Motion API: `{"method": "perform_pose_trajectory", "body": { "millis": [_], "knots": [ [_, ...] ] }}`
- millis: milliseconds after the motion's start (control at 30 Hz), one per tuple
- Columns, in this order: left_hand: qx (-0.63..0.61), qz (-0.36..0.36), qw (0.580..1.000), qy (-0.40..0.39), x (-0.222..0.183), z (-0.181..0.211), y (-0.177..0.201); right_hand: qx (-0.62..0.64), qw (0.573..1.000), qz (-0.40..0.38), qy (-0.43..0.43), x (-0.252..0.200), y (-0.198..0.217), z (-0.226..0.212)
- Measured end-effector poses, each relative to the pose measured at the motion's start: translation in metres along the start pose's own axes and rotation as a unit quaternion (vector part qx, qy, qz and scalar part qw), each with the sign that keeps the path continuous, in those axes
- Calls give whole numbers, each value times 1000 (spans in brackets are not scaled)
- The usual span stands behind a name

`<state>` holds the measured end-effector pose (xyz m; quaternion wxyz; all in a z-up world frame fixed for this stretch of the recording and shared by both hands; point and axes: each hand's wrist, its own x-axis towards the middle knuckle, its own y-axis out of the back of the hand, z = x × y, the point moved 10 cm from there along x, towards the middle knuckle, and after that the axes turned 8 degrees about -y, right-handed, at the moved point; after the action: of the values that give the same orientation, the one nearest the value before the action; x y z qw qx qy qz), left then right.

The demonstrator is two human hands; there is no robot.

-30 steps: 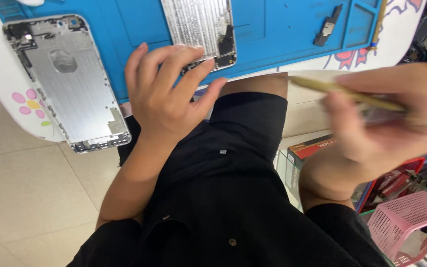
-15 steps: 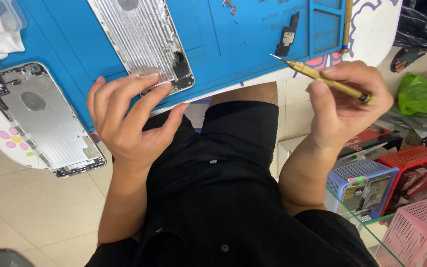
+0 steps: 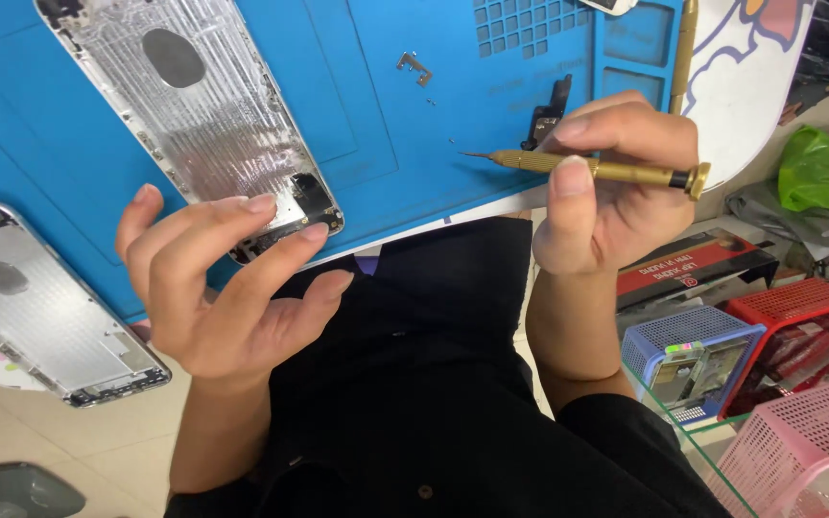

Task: The recorder is using a screwdriver to remove internal components from a disassembled smartphone.

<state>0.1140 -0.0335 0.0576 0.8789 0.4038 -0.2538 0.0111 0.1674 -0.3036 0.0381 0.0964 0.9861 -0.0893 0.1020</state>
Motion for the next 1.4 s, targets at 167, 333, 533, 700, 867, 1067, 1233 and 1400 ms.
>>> {"method": "perform_pose_trajectory", "body": {
  "millis": [167,333,533,700,867,1067,1233,1400],
  "knots": [
    [-27,21,999,2,-1,-8,0,-6,999,0,-38,-6,-2,11],
    [-42,-33,998,25,1,-10,-5,-36,999,-5,-35,3,-3,12],
    [-33,-6,999,8,1,-7,-8,-65,996,-40,-46,3,-12,9],
    [-12,-10,1000,-4,2,-4,-12,-62,996,-40,-47,0,-9,13],
    [25,-11,999,-19,5,-1,-15,-42,998,-52,-17,6,-9,12],
    [-11,39,998,-46,2,3,-4,141,987,-61,-41,-8,-26,4],
    [-36,57,996,-51,7,7,6,232,963,-108,-85,-28,-67,8],
    [-64,64,992,-85,13,12,10,223,965,-114,-81,-28,-74,13]
  ]
}}
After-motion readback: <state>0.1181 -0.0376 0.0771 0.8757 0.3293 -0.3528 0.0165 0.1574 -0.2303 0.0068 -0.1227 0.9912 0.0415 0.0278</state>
